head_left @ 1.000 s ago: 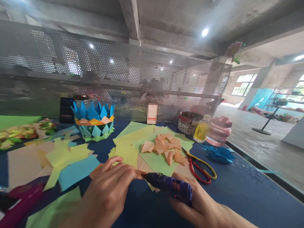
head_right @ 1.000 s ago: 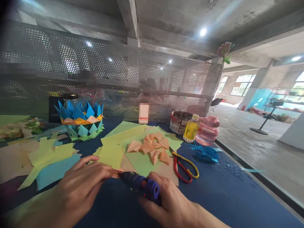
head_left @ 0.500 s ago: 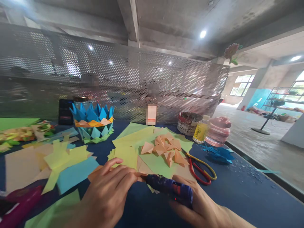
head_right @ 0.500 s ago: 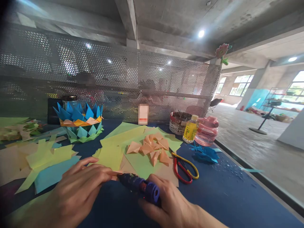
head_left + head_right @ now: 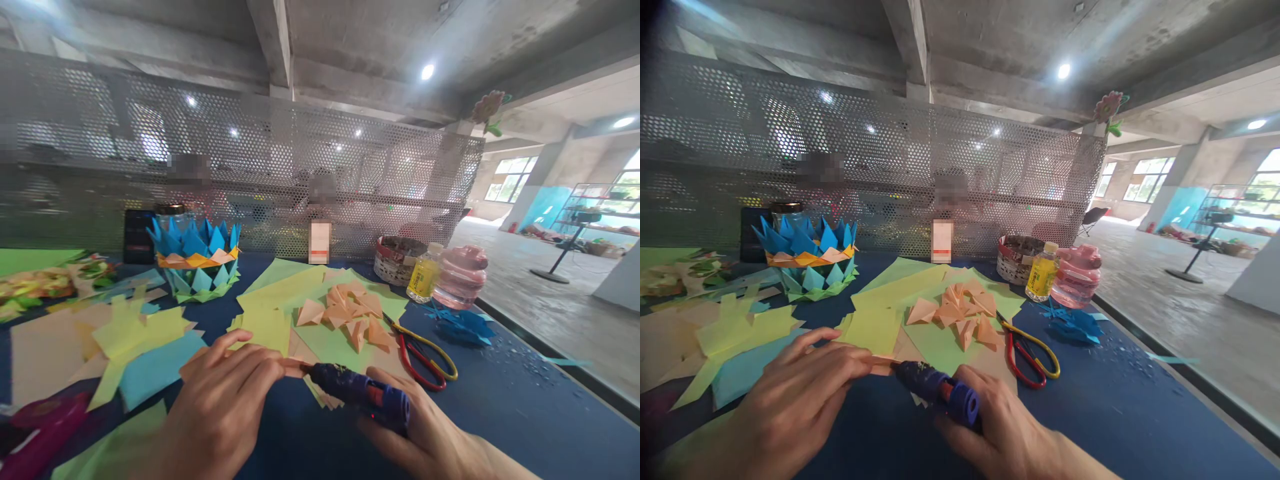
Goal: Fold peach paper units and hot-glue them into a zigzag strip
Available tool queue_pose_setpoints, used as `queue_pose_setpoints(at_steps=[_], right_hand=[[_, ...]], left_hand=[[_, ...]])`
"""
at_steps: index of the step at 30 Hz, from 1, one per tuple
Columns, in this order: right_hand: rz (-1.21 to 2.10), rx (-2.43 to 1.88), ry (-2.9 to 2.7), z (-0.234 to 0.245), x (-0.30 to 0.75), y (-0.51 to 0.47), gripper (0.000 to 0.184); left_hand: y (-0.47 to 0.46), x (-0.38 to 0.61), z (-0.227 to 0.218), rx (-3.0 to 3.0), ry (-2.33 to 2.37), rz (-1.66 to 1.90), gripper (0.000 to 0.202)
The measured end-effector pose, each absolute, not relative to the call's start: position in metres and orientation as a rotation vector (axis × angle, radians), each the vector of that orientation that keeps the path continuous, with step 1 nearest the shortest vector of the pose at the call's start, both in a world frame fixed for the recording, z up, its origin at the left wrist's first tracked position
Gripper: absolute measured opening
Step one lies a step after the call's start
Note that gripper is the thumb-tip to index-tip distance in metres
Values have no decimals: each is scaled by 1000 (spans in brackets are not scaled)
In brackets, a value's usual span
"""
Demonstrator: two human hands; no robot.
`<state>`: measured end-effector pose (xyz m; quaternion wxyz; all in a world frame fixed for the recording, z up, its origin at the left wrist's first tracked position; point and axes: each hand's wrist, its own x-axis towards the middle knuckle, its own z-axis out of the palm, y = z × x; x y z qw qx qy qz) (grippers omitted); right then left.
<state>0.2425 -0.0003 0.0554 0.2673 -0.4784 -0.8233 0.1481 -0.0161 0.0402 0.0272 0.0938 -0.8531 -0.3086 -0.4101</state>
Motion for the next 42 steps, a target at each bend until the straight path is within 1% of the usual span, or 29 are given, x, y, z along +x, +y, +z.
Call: queue_pose_setpoints(at_steps=[3,17,19,22,26,31,34,38,42], right_hand=[[411,-1316,-2232,55,243,0,17],[336,-1363,-2295,51,248,1,16],[282,-1347,-2317,50,249,3,13],[159,-1337,-2315,48,255,6,1],[-22,-1513,-2193,48,277,4,12],[-181,-1855,-1981,47,325,-4,16],[-275,-1963,-1901,43,352,-9,18],[-260,-1981,-1889,37,373,-17,15],[-229,-1987,-1877,33,384,-25,14]], left_hand=[[41,-16,26,-2522,-929,-1210,39],[49,-27,27,-2393,-861,-1127,31],[49,-27,31,-2378,-843,-1149,31],[48,-25,35,-2374,-855,-1184,33],[48,-24,30,-2387,-924,-1195,30],[50,-24,23,-2416,-924,-1207,29],[51,-24,25,-2404,-881,-1236,28],[51,-24,27,-2415,-820,-1268,29],[53,-25,22,-2422,-896,-1238,26]])
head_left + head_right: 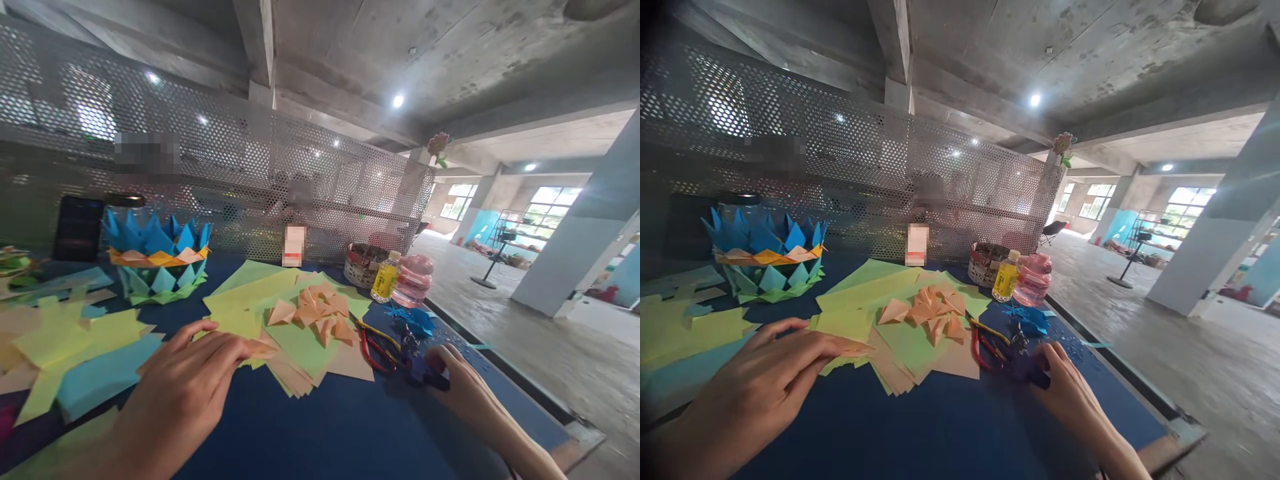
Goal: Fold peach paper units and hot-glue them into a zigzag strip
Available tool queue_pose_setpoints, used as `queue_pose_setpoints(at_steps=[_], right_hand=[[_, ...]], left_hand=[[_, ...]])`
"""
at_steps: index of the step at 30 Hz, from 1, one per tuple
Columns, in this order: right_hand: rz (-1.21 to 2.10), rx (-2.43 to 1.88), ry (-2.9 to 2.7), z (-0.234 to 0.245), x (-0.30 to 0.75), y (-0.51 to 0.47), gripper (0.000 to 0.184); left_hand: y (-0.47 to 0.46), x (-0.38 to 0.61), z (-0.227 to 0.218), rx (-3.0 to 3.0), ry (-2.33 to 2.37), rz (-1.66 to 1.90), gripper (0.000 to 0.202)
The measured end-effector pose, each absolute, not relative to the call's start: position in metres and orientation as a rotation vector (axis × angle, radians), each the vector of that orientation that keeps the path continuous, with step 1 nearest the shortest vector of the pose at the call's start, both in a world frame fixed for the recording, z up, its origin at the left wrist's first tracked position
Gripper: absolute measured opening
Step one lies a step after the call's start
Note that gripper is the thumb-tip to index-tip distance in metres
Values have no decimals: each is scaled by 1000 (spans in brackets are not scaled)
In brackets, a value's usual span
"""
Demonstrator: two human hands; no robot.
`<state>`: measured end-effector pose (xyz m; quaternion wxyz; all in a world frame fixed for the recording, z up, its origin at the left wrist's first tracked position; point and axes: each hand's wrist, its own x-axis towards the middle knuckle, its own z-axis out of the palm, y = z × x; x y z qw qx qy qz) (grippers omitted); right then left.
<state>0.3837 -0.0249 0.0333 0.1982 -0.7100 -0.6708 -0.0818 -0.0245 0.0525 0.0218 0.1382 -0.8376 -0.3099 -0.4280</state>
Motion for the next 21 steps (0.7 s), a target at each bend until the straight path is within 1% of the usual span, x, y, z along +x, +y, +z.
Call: queue_pose_setpoints(at_steps=[3,11,14,16,18,19,21], right_hand=[[-236,-1996,-1832,30,396,-26,17],[-147,-2041,-1822,22,435,-29,39],[-240,-2051,-1861,33,425,-32,44],[-327,-1943,-1898,44,403,-26,36],[-203,-1757,-2045,56,372,-12,27],[-106,-1658,-2148,61,354,-3,24],[-14,-1468,-2327,68,322,20,22]], left_hand=[[52,-25,19,-2408,-956,-1223,26],[49,-22,26,-2456,-954,-1232,27],[49,-21,25,-2472,-992,-1218,25],[48,-21,24,-2495,-1040,-1197,25],[48,-21,24,-2511,-1074,-1184,25],[49,-22,23,-2521,-1086,-1176,24],[49,-22,23,-2538,-1104,-1158,23]])
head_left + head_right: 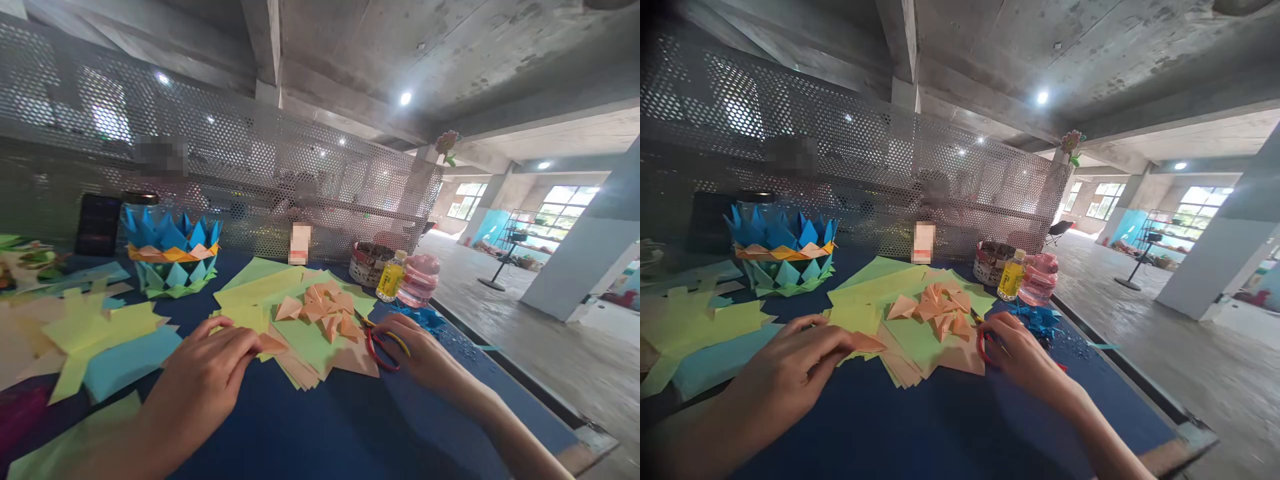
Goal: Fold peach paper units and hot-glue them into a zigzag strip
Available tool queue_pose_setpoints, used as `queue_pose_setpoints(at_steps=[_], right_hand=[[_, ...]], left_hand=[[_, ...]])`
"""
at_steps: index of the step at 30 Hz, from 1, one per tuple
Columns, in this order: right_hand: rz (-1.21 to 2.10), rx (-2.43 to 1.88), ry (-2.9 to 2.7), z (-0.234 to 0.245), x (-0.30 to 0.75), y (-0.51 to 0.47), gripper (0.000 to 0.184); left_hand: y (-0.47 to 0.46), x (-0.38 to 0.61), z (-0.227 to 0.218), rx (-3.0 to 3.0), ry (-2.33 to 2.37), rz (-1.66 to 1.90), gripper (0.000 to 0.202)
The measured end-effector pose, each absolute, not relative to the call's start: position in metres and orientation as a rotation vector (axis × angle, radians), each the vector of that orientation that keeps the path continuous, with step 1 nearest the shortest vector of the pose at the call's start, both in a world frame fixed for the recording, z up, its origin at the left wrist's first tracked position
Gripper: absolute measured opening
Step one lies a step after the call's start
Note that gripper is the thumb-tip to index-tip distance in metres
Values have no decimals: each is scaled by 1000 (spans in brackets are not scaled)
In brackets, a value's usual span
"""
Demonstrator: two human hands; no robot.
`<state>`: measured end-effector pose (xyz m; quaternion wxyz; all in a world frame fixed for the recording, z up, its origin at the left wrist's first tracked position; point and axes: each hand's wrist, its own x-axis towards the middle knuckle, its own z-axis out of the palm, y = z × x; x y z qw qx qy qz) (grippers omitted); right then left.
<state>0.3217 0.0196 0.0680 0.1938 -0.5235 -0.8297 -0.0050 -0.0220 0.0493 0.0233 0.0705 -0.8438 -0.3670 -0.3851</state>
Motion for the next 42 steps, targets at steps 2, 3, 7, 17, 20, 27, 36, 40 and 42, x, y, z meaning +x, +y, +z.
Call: queue_pose_setpoints(at_steps=[2,3,7,17,20,27,36,40,42], right_hand=[[-12,-1431,-2366,70,296,43,24],[-12,-1425,-2382,69,286,54,26],[22,-1414,-2452,57,266,85,41],[394,-1372,-2174,54,259,85,9],[672,-1272,-2029,59,251,75,20],[1212,-1066,-1599,50,237,61,41],[1404,-1006,-1249,42,234,61,32],[1505,-981,-1211,46,230,58,35],[1559,-983,-1204,49,227,54,37]], left_hand=[[50,-23,23,-2554,-1126,-1142,23],[51,-23,24,-2564,-1141,-1133,23],[52,-25,23,-2594,-1184,-1109,24],[50,-24,24,-2645,-1290,-1086,22],[48,-23,24,-2661,-1353,-1109,22],[47,-20,25,-2698,-1399,-1135,20],[44,-19,29,-2722,-1402,-1171,20],[44,-20,28,-2727,-1409,-1182,19],[44,-20,28,-2735,-1413,-1181,18]])
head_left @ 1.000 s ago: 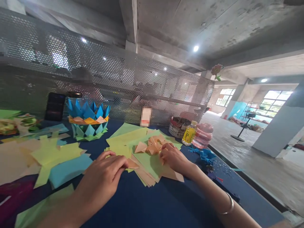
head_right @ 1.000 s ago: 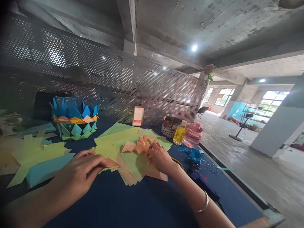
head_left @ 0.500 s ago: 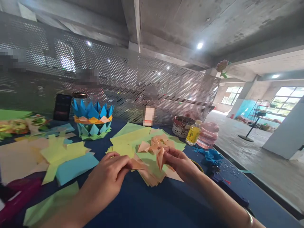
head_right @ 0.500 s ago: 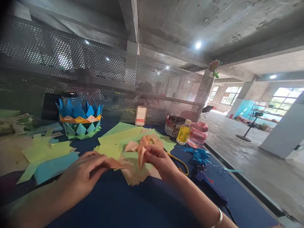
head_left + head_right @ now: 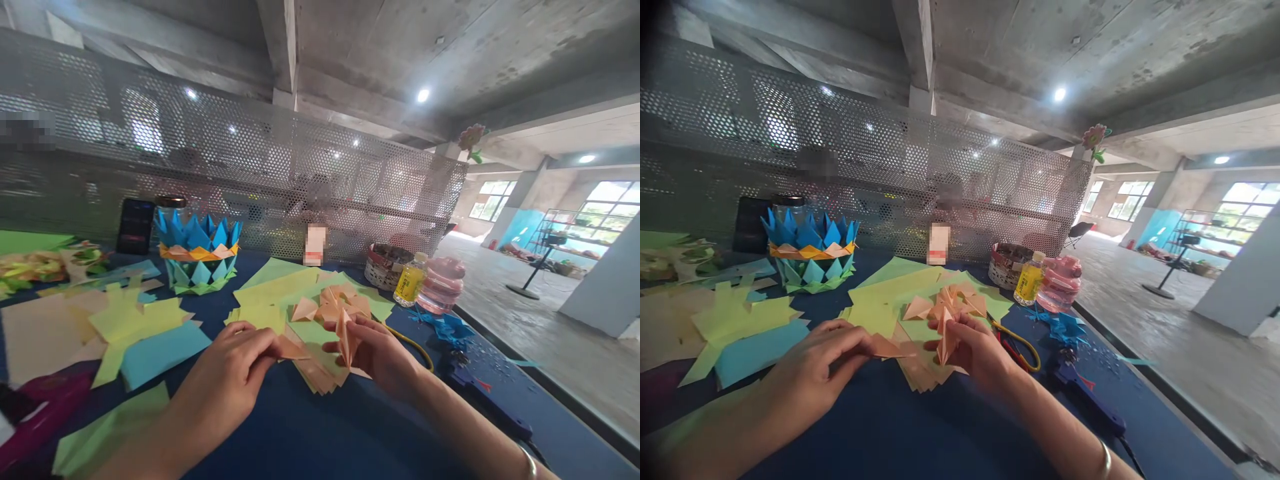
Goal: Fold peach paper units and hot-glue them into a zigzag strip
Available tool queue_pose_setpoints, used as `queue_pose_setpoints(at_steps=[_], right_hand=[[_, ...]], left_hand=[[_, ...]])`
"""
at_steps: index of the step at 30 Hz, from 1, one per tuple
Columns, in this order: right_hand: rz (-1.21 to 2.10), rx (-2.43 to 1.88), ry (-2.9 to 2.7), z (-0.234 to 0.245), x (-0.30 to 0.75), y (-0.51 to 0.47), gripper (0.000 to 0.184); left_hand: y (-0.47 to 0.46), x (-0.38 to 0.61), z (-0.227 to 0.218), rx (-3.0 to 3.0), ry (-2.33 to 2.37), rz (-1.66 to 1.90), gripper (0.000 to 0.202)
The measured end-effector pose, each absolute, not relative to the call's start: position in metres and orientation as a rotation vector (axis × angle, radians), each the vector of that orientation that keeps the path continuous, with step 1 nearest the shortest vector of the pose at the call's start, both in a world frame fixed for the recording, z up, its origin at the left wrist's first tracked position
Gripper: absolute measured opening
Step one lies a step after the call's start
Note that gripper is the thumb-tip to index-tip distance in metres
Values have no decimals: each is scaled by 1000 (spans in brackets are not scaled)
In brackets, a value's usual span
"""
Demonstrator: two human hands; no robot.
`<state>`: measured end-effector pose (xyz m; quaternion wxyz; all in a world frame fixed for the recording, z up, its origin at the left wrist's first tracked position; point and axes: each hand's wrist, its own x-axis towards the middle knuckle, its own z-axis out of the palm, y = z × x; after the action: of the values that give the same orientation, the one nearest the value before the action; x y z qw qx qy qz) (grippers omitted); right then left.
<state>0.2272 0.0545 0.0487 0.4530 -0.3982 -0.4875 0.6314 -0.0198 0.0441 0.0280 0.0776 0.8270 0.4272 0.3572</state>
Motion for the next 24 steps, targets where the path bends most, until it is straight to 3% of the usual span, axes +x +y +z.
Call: queue_pose_setpoints(at_steps=[6,16,24], right_hand=[[1577,-1007,-1274,51,224,48,31],[1487,-976,-1485,49,220,49,39],[1296,-1083,-1486,42,222,52,36]], left_hand=[[44,-18,28,2515,1258,1081,21],[45,-20,27,2590,1296,1079,20],[45,-20,28,2602,1265,1110,20]])
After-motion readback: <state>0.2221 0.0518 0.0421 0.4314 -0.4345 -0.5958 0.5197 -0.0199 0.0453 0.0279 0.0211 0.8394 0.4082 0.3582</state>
